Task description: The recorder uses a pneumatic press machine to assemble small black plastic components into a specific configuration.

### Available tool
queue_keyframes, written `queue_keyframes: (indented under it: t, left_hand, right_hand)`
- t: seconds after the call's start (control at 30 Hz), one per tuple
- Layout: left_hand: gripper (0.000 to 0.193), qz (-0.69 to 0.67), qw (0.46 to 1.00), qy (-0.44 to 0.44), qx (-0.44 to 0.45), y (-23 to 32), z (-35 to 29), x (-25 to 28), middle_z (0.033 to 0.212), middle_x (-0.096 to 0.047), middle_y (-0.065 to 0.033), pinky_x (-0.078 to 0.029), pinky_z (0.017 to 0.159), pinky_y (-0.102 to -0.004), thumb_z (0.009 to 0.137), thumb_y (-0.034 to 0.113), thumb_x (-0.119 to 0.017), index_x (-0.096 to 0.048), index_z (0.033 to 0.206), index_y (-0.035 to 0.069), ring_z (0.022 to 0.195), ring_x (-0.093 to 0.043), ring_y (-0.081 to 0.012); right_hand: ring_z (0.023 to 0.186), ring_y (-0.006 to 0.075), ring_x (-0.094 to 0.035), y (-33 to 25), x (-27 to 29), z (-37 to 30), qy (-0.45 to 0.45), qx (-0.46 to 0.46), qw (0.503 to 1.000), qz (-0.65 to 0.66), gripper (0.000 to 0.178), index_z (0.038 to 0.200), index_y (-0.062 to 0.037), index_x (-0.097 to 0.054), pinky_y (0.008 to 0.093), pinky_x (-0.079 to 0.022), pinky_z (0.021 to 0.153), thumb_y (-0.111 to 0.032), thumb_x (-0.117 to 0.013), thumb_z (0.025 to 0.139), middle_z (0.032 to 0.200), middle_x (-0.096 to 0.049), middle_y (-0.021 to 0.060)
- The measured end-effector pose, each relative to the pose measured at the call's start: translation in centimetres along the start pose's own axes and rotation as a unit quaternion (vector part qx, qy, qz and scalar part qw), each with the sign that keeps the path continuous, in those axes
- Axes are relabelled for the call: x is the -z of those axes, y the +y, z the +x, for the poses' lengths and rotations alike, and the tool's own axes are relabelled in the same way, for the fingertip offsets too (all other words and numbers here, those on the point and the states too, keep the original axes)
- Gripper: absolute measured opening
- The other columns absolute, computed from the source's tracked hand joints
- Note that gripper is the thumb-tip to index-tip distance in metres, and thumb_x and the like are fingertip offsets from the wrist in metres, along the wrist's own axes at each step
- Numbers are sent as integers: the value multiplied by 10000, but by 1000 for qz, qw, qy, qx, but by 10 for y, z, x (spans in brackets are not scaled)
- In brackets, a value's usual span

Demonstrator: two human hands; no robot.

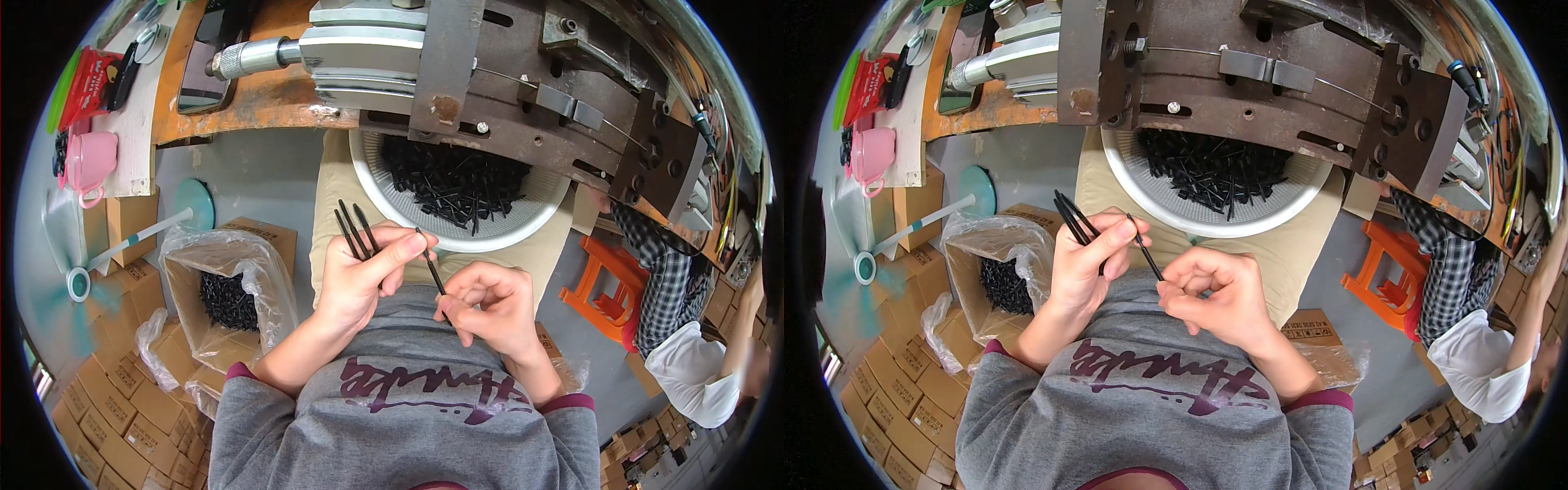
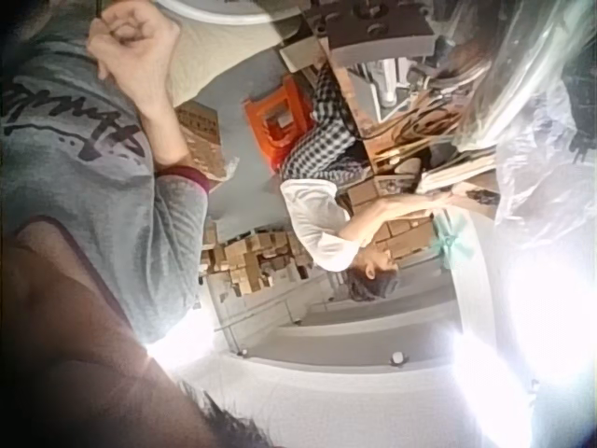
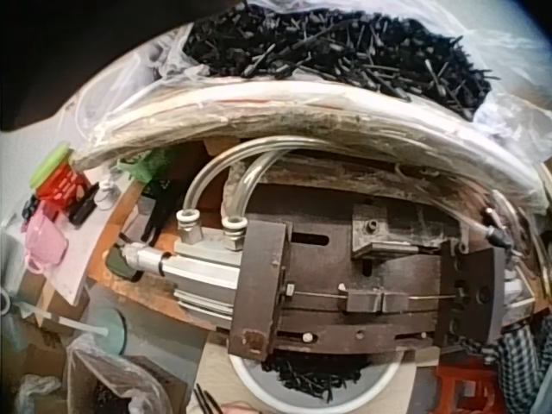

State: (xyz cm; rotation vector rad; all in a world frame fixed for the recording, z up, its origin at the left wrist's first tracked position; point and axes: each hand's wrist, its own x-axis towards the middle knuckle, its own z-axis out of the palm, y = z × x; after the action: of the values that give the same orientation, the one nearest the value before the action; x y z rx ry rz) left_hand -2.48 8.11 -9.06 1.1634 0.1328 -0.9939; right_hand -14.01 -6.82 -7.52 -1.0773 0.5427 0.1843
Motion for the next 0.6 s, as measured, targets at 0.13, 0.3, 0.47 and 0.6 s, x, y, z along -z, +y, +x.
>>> queue_keyframes:
  t: [0.13,0.3,0.47,0.6]
  left_hand:
    - [174,27,999,21,-7,4,-2,-6,763,-648,-103,-349,448,-191,874,88,-664,-687,927,-76,452,-438,-48]
    - [159,50,998,20,-16,5,-4,-8,748,-635,-86,-361,456,-197,868,69,-664,-689,919,-79,453,-447,-52]
    - [152,52,998,5,-17,7,-5,-9,786,-640,-86,-363,456,-202,875,63,-654,-689,918,-79,453,-447,-53]
    - [198,34,999,-20,9,0,0,-8,877,-666,-114,-369,467,-201,911,112,-623,-673,1000,-58,472,-449,-54]
  right_hand:
    - [487,49,-550,2,-2,-1,9,11,1000,5,68,845,41,-615,185,-394,405,62,-671,812,687,-663,58]
    - [467,77,-561,0,-4,-1,10,16,1000,2,51,819,73,-596,186,-415,414,123,-607,815,700,-662,137]
    - [467,81,-563,4,-4,-3,13,22,999,21,46,833,76,-596,190,-420,413,119,-603,820,720,-666,149]
    - [493,102,-586,0,1,-4,13,26,1000,13,26,858,77,-593,196,-431,417,86,-609,840,738,-669,152]
